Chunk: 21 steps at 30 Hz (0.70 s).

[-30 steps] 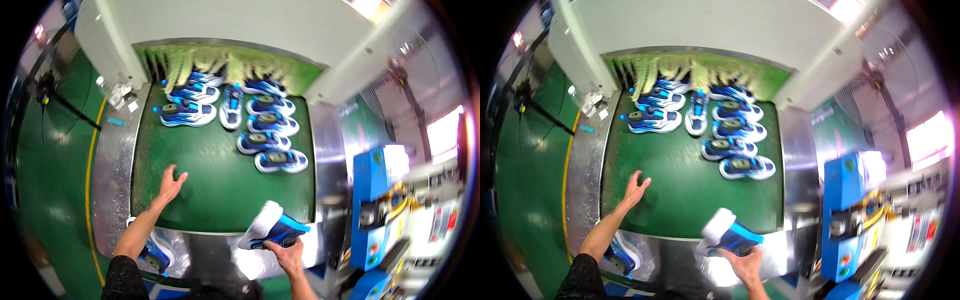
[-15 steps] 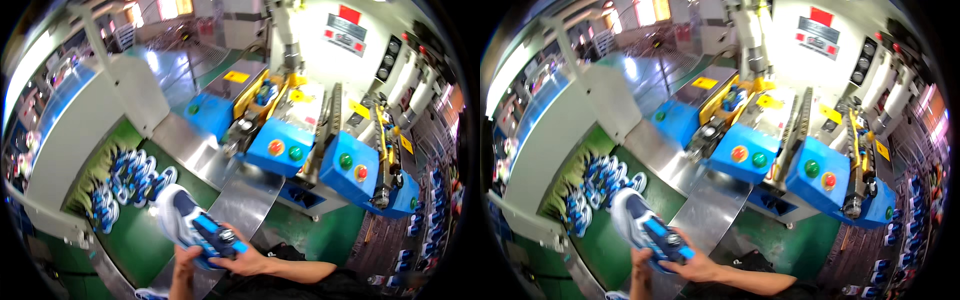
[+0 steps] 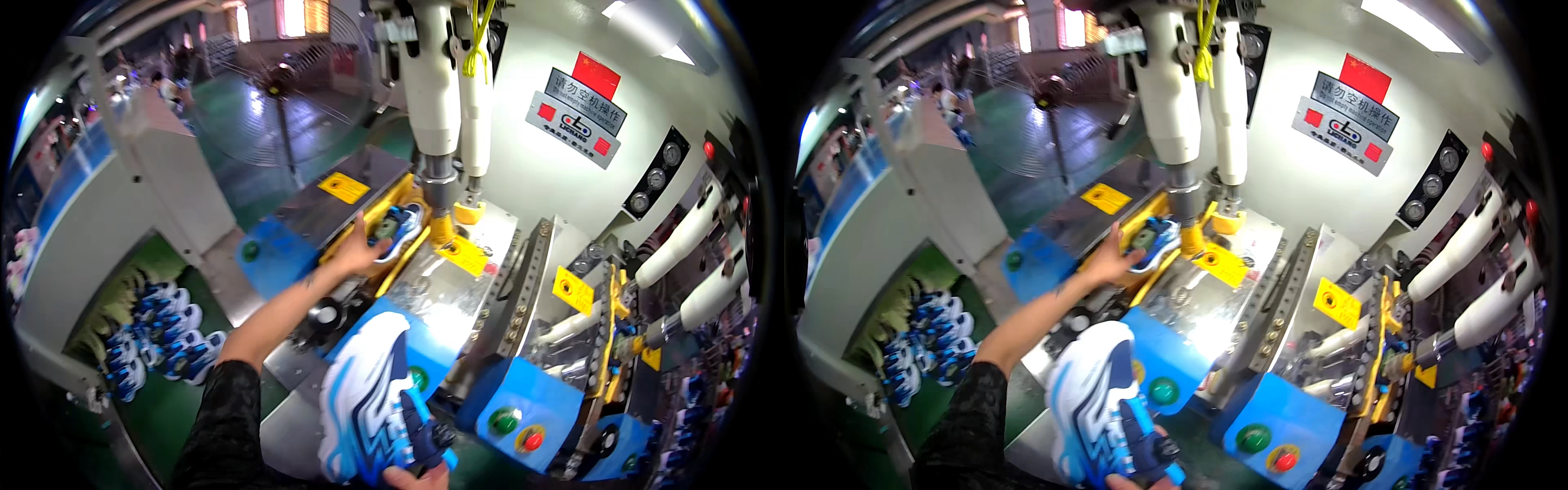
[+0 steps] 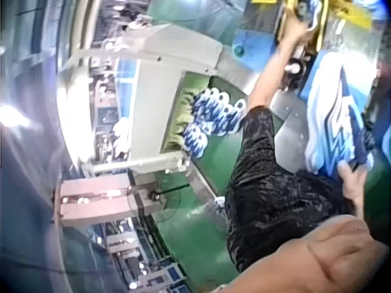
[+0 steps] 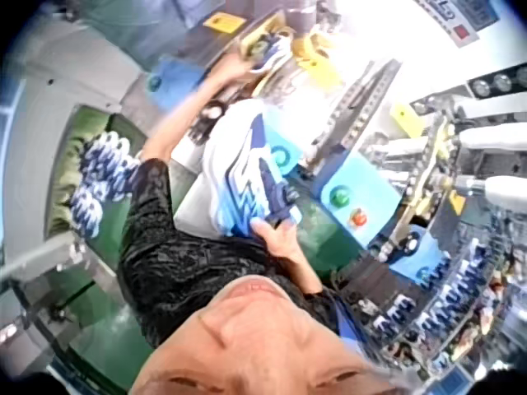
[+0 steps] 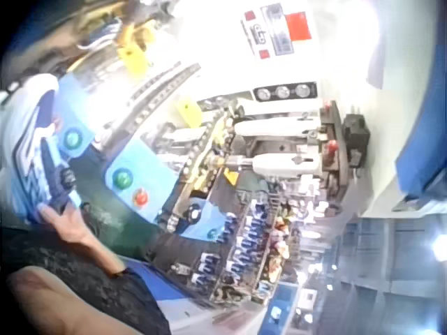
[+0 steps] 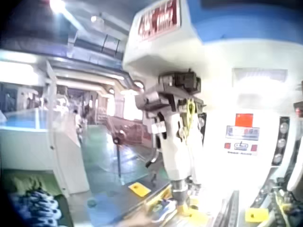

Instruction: The person repeatedly picks up blue and white sneakers from a metal table, places them into a yellow and blue processing machine, and then removes them to place them back on the table. The person handles the shoes one at a time in a continuous loop.

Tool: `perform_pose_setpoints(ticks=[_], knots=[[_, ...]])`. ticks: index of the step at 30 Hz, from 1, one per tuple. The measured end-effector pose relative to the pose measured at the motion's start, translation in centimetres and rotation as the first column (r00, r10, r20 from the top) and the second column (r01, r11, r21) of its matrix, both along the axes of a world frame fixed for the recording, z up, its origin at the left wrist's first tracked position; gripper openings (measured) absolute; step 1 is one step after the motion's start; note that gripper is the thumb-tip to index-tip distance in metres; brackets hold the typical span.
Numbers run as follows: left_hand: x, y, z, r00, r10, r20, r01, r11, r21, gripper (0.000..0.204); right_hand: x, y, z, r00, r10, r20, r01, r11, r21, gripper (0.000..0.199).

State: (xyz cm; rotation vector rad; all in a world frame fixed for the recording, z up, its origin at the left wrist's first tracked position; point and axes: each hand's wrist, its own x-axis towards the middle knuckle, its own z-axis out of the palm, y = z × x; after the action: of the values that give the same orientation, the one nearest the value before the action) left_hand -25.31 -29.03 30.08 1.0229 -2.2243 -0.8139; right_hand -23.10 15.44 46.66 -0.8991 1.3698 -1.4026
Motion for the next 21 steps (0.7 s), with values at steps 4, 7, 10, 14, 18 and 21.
perform_pose_setpoints(ticks=[4, 7, 10, 14, 18, 21], knots=[[-8.7, -4.7, -5.7, 0.950, -0.278, -0.139, 0.262, 0.957, -0.127, 0.065, -0.2, -3.1, -3.7, 0.956, -0.209, -0.208, 0.257, 0.936, 0.242, 0.071], [-9.1, -5.8, -1.8, 0.951, -0.306, 0.041, 0.301, 0.949, 0.099, 0.055, -1.1, -6.5, -3.4, 0.920, -0.388, -0.062, 0.386, 0.865, 0.321, 0.068], [-5.8, -8.9, 3.3, 0.871, -0.236, -0.432, 0.488, 0.520, 0.701, 0.044, -1.2, -9.0, -3.5, 0.912, -0.407, -0.046, 0.400, 0.859, 0.320, 0.069], [11.2, -3.0, 6.0, 0.709, 0.339, -0.618, 0.440, 0.472, 0.764, 0.073, -4.3, -18.1, -4.5, 0.773, -0.512, 0.376, 0.395, 0.851, 0.346, 0.053], [27.0, 3.4, -1.5, 0.366, 0.513, -0.777, 0.381, 0.679, 0.627, 0.071, -14.0, -34.0, -5.7, 0.886, -0.383, 0.261, 0.252, 0.871, 0.422, 0.029], [36.0, 8.5, -5.1, 0.307, 0.618, -0.724, 0.271, 0.672, 0.689, 0.064, -19.0, -42.2, -11.0, 0.834, -0.499, -0.236, 0.549, 0.792, 0.268, 0.030]])
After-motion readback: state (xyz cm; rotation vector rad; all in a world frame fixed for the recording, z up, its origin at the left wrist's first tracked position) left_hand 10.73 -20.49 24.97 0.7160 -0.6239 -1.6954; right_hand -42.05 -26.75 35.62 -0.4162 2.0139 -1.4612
